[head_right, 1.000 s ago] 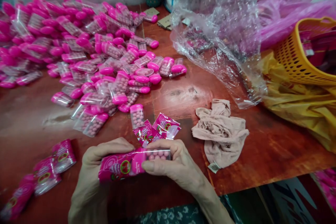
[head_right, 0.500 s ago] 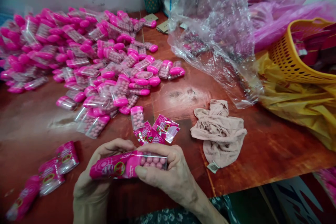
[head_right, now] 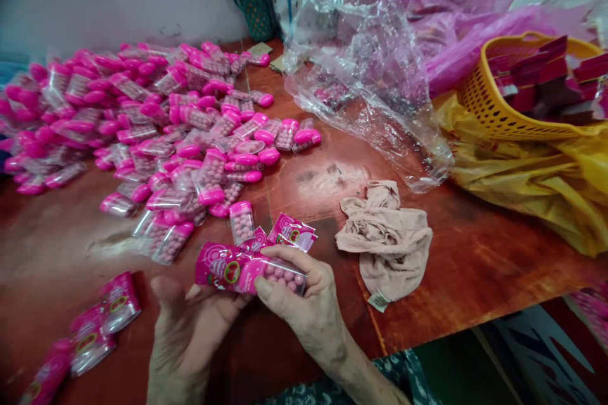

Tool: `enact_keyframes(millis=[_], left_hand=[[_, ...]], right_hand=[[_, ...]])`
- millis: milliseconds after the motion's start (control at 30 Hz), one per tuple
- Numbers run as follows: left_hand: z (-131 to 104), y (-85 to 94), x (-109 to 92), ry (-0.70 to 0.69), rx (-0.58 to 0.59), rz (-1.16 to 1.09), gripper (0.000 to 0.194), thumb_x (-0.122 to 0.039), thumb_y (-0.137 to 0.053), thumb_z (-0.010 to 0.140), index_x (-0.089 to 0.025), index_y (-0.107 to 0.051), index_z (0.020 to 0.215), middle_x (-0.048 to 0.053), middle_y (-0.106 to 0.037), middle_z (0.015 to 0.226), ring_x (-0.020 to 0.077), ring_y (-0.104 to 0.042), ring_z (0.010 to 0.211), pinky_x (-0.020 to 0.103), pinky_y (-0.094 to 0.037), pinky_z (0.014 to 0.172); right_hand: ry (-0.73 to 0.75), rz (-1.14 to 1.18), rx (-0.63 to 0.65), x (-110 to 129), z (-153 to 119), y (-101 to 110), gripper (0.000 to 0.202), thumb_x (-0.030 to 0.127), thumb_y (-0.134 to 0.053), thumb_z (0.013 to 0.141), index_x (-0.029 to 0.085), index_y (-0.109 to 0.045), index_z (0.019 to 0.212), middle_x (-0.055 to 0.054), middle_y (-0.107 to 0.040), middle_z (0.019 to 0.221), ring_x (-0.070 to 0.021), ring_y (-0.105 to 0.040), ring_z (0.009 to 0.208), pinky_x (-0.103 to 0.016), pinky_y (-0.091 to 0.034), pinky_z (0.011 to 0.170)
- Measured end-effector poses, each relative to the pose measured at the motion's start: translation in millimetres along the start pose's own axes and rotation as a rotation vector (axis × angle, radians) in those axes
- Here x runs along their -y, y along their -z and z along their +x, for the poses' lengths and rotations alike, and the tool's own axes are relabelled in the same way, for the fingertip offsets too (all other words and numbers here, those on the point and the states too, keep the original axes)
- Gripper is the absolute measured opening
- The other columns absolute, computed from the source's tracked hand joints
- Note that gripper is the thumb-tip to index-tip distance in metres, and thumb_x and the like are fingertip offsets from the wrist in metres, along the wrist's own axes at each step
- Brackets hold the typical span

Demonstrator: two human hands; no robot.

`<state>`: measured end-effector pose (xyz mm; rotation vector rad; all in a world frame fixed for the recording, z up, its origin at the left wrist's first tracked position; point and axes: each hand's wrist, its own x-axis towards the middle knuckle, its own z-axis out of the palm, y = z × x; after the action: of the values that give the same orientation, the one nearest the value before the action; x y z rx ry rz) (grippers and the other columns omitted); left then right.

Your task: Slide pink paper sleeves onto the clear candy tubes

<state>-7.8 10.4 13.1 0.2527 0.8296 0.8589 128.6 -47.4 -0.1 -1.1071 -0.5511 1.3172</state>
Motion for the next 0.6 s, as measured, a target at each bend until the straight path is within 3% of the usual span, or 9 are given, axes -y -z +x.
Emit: enact_keyframes(millis=[67,133,200,300,433,600], left_hand=[[-2,-7.4,12,-0.046,-0.004,0.004,0.031,-0.042,-0.077,0.057,-0.019,-0.072,0.077,0.007,-0.073,0.082,0.0247,-0.065,0.085,0.036,-0.052,0.078],[-3,-12.1,22,-0.104,-0.072,0.048,0.023,-0.025,-0.079,0.057,-0.019,-0.072,0.079,0.006,-0.072,0.080,0.0217,-0.066,0.082,0.033,-0.051,0.080],[-3,-14.9,27,-0.142,-0.149,0.081,0.022,-0.018,-0.079,0.057,-0.018,-0.072,0.077,0.005,-0.072,0.077,0.0188,-0.066,0.076,0.032,-0.051,0.079],[-2,-17.8,23,-0.147,-0.201,0.105,0.023,-0.023,-0.079,0.057,-0.016,-0.071,0.077,0.005,-0.071,0.076,0.0173,-0.065,0.071,0.030,-0.053,0.075],[2,-21.5,20,-0.099,-0.169,0.141,0.022,-0.025,-0.078,0.058,-0.015,-0.069,0.075,0.004,-0.069,0.068,0.0176,-0.065,0.066,0.029,-0.054,0.067],[4,-22.2,24,-0.039,-0.134,0.176,0.019,-0.024,-0.077,0.059,-0.014,-0.069,0.073,0.002,-0.066,0.060,0.0149,-0.063,0.057,0.027,-0.054,0.062]], right_hand=[[0.066,-0.075,-0.025,0,-2,-2,0.025,0.022,-0.069,0.074,0.027,-0.064,0.099,0.006,-0.063,0.071,-0.0063,-0.055,0.060,-0.012,-0.046,0.058],[0.122,-0.171,-0.025,-1,-5,-4,0.027,0.022,-0.067,0.076,0.026,-0.060,0.102,0.005,-0.065,0.074,-0.0082,-0.058,0.064,-0.014,-0.048,0.061],[0.165,-0.268,0.001,-3,-8,-7,0.032,0.023,-0.065,0.078,0.025,-0.055,0.108,0.004,-0.066,0.079,-0.0099,-0.061,0.067,-0.015,-0.049,0.064],[0.203,-0.390,0.028,-5,-11,-13,0.033,0.026,-0.057,0.083,0.021,-0.048,0.115,0.001,-0.067,0.083,-0.0113,-0.064,0.070,-0.016,-0.049,0.064],[0.131,-0.472,0.041,-7,-12,-20,0.014,0.027,-0.046,0.089,0.017,-0.054,0.096,0.000,-0.065,0.073,-0.0109,-0.063,0.063,-0.016,-0.046,0.056],[0.068,-0.475,-0.015,-11,-14,-22,0.017,0.030,-0.043,0.090,0.018,-0.054,0.090,0.000,-0.062,0.069,-0.0103,-0.061,0.059,-0.015,-0.043,0.051]])
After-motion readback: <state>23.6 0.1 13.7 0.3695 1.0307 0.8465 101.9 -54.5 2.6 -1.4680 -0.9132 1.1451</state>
